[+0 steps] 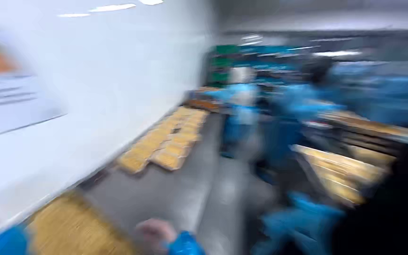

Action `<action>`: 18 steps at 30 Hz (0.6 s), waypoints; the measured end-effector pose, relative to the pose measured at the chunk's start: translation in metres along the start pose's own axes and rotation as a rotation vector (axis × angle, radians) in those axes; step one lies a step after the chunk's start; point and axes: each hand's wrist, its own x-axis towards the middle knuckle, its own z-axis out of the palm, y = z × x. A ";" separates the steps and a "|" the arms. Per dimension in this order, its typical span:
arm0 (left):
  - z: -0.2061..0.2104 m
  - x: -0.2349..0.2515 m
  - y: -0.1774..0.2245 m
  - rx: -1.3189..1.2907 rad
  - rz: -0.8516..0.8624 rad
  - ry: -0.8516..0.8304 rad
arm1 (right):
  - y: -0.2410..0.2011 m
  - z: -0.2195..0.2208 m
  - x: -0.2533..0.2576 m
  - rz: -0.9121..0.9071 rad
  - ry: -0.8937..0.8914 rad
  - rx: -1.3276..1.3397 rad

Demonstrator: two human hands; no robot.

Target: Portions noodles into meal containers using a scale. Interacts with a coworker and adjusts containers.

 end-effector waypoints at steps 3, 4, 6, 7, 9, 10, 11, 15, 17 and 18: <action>-0.143 0.031 -0.071 0.182 0.189 0.093 | -0.004 0.061 0.002 -0.204 -0.147 0.050; -0.186 0.030 -0.075 0.335 0.086 0.106 | -0.010 0.083 -0.002 -0.240 -0.184 0.057; -0.262 0.025 -0.071 0.593 -0.112 0.043 | -0.023 0.117 -0.015 -0.252 -0.243 0.058; -0.294 0.015 -0.068 0.671 -0.189 0.001 | -0.028 0.130 -0.023 -0.250 -0.265 0.044; -0.353 -0.008 -0.061 0.775 -0.282 -0.032 | -0.039 0.157 -0.034 -0.234 -0.290 0.008; -0.378 -0.018 -0.061 0.817 -0.296 -0.024 | -0.042 0.168 -0.041 -0.226 -0.297 -0.005; -0.401 -0.028 -0.065 0.879 -0.294 -0.010 | -0.046 0.178 -0.046 -0.227 -0.305 -0.020; -0.463 -0.021 -0.102 1.138 -0.260 -0.093 | -0.076 0.198 -0.047 -0.214 -0.343 -0.072; -0.482 -0.018 -0.139 1.261 -0.235 -0.207 | -0.076 0.204 -0.041 -0.249 -0.326 -0.105; -0.488 -0.018 -0.153 1.299 -0.225 -0.242 | -0.072 0.207 -0.035 -0.259 -0.327 -0.116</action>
